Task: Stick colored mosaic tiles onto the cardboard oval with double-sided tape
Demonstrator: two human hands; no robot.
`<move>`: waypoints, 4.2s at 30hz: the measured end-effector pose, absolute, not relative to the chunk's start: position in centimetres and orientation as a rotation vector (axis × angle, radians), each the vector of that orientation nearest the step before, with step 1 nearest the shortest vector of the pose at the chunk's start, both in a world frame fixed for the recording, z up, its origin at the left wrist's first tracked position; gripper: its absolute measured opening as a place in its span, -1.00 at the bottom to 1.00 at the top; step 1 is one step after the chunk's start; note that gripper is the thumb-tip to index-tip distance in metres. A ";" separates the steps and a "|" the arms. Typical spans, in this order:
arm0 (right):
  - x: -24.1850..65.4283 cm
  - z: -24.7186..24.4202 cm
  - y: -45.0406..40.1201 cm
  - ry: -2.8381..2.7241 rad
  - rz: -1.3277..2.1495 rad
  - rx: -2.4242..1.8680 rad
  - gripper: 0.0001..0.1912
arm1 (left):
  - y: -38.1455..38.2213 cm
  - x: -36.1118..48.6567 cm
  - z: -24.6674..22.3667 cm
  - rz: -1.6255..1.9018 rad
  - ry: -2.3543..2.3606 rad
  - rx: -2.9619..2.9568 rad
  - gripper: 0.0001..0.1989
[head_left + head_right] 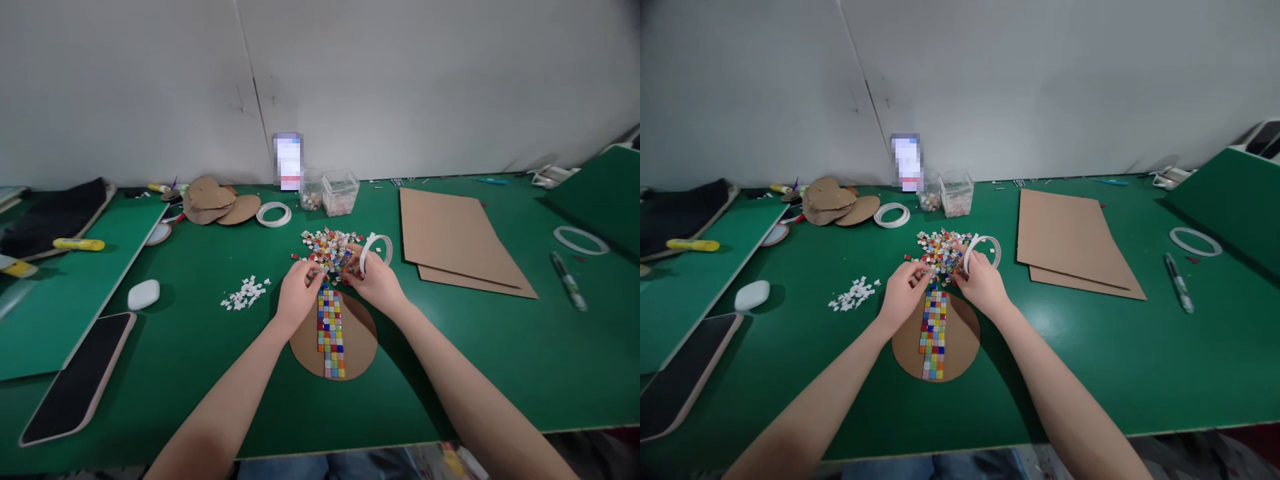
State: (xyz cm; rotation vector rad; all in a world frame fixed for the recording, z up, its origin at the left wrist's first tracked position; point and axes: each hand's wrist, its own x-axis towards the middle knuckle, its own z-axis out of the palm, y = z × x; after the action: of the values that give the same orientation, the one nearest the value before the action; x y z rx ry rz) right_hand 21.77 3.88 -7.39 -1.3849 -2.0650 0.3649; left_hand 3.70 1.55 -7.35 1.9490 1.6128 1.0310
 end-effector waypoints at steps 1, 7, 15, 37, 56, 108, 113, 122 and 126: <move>21.8 -7.5 3.9 -2.057 0.364 -1.396 -0.54 | 1.6 3.7 -7.4 1.027 1.606 1.943 -0.90; 22.0 -7.4 4.2 -1.934 0.397 -1.393 -0.63 | 1.6 3.5 -7.7 1.035 1.600 1.881 -0.84; 23.6 -6.2 4.9 -1.813 0.425 -1.390 -0.48 | 1.5 3.5 -7.4 1.008 1.598 1.871 -0.84; 23.5 -6.7 4.8 -1.983 0.580 -1.507 -0.47 | 1.5 3.5 -7.6 0.990 1.587 1.874 -0.85; 18.7 -3.1 0.6 -1.340 1.627 -0.852 -0.47 | -1.6 5.0 -4.8 0.961 1.346 2.047 -0.80; 18.6 -5.0 0.5 -1.248 1.895 -0.890 -0.64 | -1.4 4.4 -3.2 0.851 1.258 1.879 -0.60; 18.8 -4.7 0.6 -1.232 1.905 -0.861 -0.67 | -1.4 4.5 -3.3 0.940 1.310 1.895 -0.68; 17.5 -4.7 0.0 -1.233 1.693 -0.962 -0.63 | -2.0 4.8 -4.1 0.881 1.553 2.142 -0.78; 17.2 -4.8 -0.2 -1.281 1.591 -1.019 -0.64 | -2.2 5.0 -4.3 0.867 1.546 2.137 -0.81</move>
State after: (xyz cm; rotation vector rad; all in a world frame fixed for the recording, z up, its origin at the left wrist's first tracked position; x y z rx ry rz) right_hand 17.23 -0.19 -4.79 -1.0195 -1.2807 1.5906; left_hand 4.97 -2.22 -4.28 2.1372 1.5464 0.8671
